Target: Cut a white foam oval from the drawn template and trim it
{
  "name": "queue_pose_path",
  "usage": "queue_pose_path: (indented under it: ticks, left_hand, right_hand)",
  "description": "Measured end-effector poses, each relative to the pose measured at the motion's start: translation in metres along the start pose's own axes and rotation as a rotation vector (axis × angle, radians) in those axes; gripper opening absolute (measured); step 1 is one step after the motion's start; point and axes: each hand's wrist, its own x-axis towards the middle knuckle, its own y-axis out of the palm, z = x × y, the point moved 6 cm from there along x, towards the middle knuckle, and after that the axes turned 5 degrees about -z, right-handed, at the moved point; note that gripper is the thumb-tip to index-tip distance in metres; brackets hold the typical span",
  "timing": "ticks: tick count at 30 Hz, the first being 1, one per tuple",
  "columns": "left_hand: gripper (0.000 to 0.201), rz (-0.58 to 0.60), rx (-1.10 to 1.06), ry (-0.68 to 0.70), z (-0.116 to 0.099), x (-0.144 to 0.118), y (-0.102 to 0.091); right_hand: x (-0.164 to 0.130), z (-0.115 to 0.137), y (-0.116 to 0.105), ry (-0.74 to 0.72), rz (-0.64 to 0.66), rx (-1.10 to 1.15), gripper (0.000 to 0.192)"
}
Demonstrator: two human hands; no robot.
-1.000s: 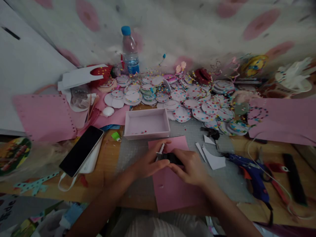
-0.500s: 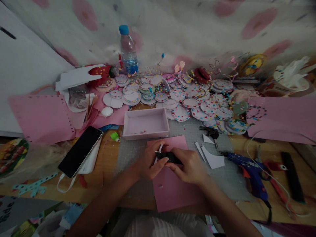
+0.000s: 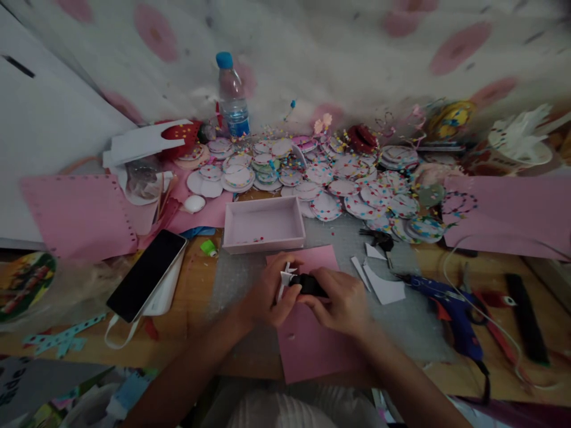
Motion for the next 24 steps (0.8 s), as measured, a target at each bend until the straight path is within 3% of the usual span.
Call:
queue_pose_path:
  ticks: [3,6,10,13,18,24]
  left_hand:
    - [0.035,-0.041,0.028,0.015,0.002,-0.002,-0.004]
    - [0.051,-0.037,0.089,0.021,0.006,-0.003,-0.005]
    - [0.083,0.031,0.21,0.096,0.006,-0.003,0.001]
    - [0.093,0.097,0.278,0.16,0.003,-0.002,0.006]
    - [0.088,-0.052,0.46,0.141,0.004,0.003,-0.009]
    - [0.086,-0.02,0.447,0.18,0.003,0.002,-0.015]
  right_hand:
    - [-0.002,-0.014,-0.003,0.184,-0.035,0.136,0.04]
    - [-0.006,-0.034,0.0,0.494,-0.07,0.497,0.04]
    - [-0.008,-0.031,0.021,0.755,0.062,0.993,0.037]
    - [-0.007,-0.023,0.031,0.834,0.17,1.04,0.036]
    - [-0.011,-0.03,0.033,0.939,0.099,1.098,0.031]
    - [-0.015,-0.031,0.037,0.925,0.115,1.196,0.032]
